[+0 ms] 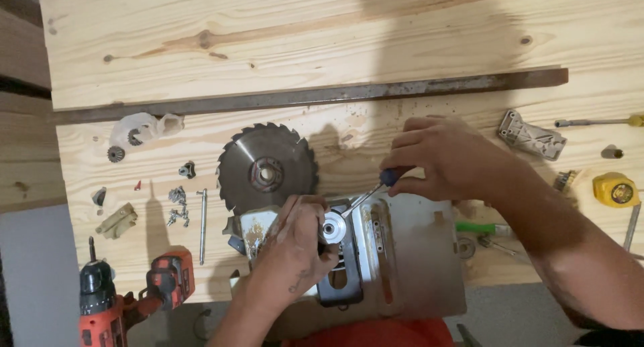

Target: Repairing a power tool component by using a screwdriver to align and fasten internal parts on a workbench

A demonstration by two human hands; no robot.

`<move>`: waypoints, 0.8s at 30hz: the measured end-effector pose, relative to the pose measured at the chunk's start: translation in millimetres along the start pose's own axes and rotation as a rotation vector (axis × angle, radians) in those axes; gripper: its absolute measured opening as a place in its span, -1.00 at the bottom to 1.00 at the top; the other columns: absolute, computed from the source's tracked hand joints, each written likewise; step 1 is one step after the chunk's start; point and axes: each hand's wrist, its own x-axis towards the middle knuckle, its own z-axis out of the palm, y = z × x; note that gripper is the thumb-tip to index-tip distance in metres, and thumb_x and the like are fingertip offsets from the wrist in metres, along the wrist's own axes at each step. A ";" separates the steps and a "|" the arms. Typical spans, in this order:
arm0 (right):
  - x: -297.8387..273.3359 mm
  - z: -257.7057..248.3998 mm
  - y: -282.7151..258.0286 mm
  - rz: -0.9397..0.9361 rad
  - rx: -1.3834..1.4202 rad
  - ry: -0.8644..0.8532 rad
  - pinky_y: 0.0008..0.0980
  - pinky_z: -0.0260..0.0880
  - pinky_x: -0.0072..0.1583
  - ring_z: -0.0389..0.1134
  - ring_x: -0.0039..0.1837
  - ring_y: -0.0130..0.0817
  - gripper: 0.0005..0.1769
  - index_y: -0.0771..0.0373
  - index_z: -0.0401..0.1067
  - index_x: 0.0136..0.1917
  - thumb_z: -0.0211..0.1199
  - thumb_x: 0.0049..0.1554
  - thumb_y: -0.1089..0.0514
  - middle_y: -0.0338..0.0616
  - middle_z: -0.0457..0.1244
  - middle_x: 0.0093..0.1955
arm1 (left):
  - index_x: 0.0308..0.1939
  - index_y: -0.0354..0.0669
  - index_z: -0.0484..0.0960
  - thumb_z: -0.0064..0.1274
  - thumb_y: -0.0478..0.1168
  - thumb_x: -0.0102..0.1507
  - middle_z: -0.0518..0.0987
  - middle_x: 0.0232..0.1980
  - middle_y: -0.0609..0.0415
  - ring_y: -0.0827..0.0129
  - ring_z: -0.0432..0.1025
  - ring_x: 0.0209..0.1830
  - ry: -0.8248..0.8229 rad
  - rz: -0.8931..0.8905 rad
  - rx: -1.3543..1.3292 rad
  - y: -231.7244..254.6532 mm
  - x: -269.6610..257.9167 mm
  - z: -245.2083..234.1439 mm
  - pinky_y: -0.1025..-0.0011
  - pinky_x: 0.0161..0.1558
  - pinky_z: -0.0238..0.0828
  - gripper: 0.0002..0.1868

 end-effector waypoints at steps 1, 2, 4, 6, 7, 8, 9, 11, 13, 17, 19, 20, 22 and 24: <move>3.1 1.4 4.6 -0.057 -0.002 0.077 -0.09 0.38 -0.08 0.36 0.00 -0.24 -0.60 -0.07 0.63 0.06 0.37 0.07 -0.28 -0.39 0.45 -0.08 | -0.18 -0.27 0.24 0.15 -0.46 -0.02 0.44 -0.05 -0.17 0.00 0.33 -0.10 0.019 0.011 -0.003 -1.4 1.8 -0.5 0.16 0.02 0.33 -0.56; 5.3 1.6 6.9 -0.059 -0.002 0.078 -0.09 0.38 -0.08 0.36 0.00 -0.24 -0.60 -0.07 0.63 0.06 0.37 0.07 -0.28 -0.39 0.45 -0.08 | -0.18 -0.27 0.24 0.15 -0.46 -0.02 0.44 -0.05 -0.17 0.00 0.33 -0.10 0.020 0.011 -0.002 -3.0 2.0 -0.2 0.16 0.02 0.33 -0.56; 6.8 3.4 9.6 -0.020 0.060 0.051 -0.13 0.39 -0.03 0.35 -0.02 -0.25 -0.56 -0.02 0.64 0.05 0.47 -0.01 -0.25 -0.36 0.45 -0.09 | -0.17 -0.24 0.24 0.19 -0.43 -0.04 0.50 0.00 -0.17 0.08 0.39 0.02 0.027 -0.041 -0.062 -3.9 -0.3 1.6 0.26 -0.04 0.35 -0.52; 7.5 3.0 11.0 -0.062 0.110 0.082 -0.15 0.38 -0.06 0.34 -0.06 -0.25 -0.58 0.01 0.63 0.04 0.49 -0.01 -0.21 -0.34 0.45 -0.11 | -0.16 -0.26 0.25 0.18 -0.43 -0.03 0.49 -0.01 -0.19 0.06 0.39 0.03 0.031 -0.020 -0.068 -5.0 0.9 1.3 0.26 -0.02 0.36 -0.53; 8.2 2.4 11.8 -0.115 0.161 0.105 -0.16 0.38 -0.08 0.34 -0.09 -0.26 -0.59 0.04 0.63 0.03 0.50 -0.02 -0.17 -0.32 0.44 -0.13 | -0.15 -0.28 0.25 0.17 -0.44 -0.02 0.49 -0.02 -0.21 0.04 0.40 0.04 0.042 -0.009 -0.071 -4.1 0.6 1.8 0.26 -0.01 0.36 -0.54; 8.3 1.8 13.6 -0.115 0.162 0.102 -0.16 0.38 -0.08 0.34 -0.09 -0.26 -0.59 0.04 0.63 0.03 0.50 -0.02 -0.17 -0.32 0.44 -0.13 | -0.15 -0.28 0.25 0.17 -0.44 -0.02 0.49 -0.02 -0.21 0.04 0.40 0.04 0.043 -0.011 -0.073 -5.4 0.0 3.3 0.26 -0.01 0.36 -0.54; 8.1 2.7 14.4 -0.120 0.153 0.112 -0.14 0.37 -0.10 0.34 -0.09 -0.24 -0.60 0.03 0.63 0.03 0.49 -0.01 -0.17 -0.32 0.44 -0.12 | -0.15 -0.23 0.28 0.19 -0.40 -0.02 0.51 0.01 -0.14 0.11 0.41 0.07 0.024 -0.070 -0.076 -6.6 -1.6 4.4 0.29 0.00 0.36 -0.54; 6.5 1.6 12.2 -0.127 0.144 0.122 -0.12 0.36 -0.11 0.34 -0.09 -0.23 -0.62 0.01 0.63 0.03 0.48 0.00 -0.17 -0.33 0.45 -0.11 | -0.14 -0.17 0.30 0.22 -0.36 -0.02 0.53 0.03 -0.07 0.19 0.42 0.10 0.005 -0.128 -0.078 -7.5 -1.6 3.7 0.33 0.02 0.36 -0.54; 1.9 -0.9 5.0 0.022 0.023 -0.042 -0.13 0.39 0.01 0.36 -0.01 -0.28 -0.55 -0.06 0.64 0.07 0.41 0.02 -0.31 -0.38 0.47 -0.09 | -0.13 -0.27 0.32 0.20 -0.42 0.00 0.52 0.02 -0.17 0.05 0.42 0.03 0.047 0.000 -0.056 -4.6 0.0 0.4 0.25 0.01 0.38 -0.56; -11.1 5.8 -9.1 0.161 -0.121 -0.185 -0.14 0.40 0.10 0.30 0.11 -0.36 -0.54 -0.26 0.53 0.19 0.17 0.13 -0.40 -0.51 0.42 0.02 | -0.14 -0.27 0.37 0.19 -0.33 0.03 0.54 0.02 -0.08 0.15 0.44 0.07 0.090 -0.088 -0.043 -10.3 -6.5 3.3 0.29 -0.01 0.44 -0.61; -19.2 16.9 -11.7 -0.038 -0.124 0.114 -0.17 0.34 -0.14 0.30 -0.05 -0.24 -0.59 -0.02 0.59 0.04 0.31 0.12 -0.30 -0.39 0.41 -0.09 | -0.12 -0.30 0.31 0.33 -0.35 0.08 0.50 -0.06 -0.14 0.11 0.38 -0.09 0.029 -0.010 0.008 -11.9 -5.7 -2.4 0.26 -0.16 0.38 -0.53; -19.3 19.1 -11.5 -0.037 -0.126 0.114 -0.17 0.34 -0.14 0.30 -0.05 -0.24 -0.59 -0.02 0.59 0.04 0.31 0.12 -0.30 -0.39 0.41 -0.09 | -0.12 -0.30 0.31 0.33 -0.35 0.08 0.50 -0.06 -0.14 0.11 0.38 -0.09 0.029 -0.009 0.007 -13.4 -8.6 -4.3 0.26 -0.16 0.38 -0.53; -22.0 23.7 -11.5 -0.010 -0.128 0.086 -0.11 0.34 -0.09 0.30 -0.01 -0.18 -0.58 -0.04 0.58 0.08 0.28 0.13 -0.32 -0.35 0.39 -0.05 | -0.08 -0.17 0.42 0.41 -0.08 0.12 0.59 0.03 0.00 0.15 0.44 0.05 -0.126 -0.236 -0.006 -15.8 -13.0 -8.3 0.18 -0.01 0.43 -0.50; -22.0 23.2 -13.0 0.006 -0.077 0.086 -0.14 0.34 -0.10 0.29 -0.02 -0.22 -0.60 -0.04 0.59 0.06 0.32 0.11 -0.29 -0.38 0.40 -0.06 | -0.01 -0.22 0.38 0.42 -0.17 0.13 0.56 0.06 -0.09 0.11 0.46 0.05 -0.096 -0.136 -0.023 -11.1 -10.6 -12.8 0.22 -0.01 0.43 -0.45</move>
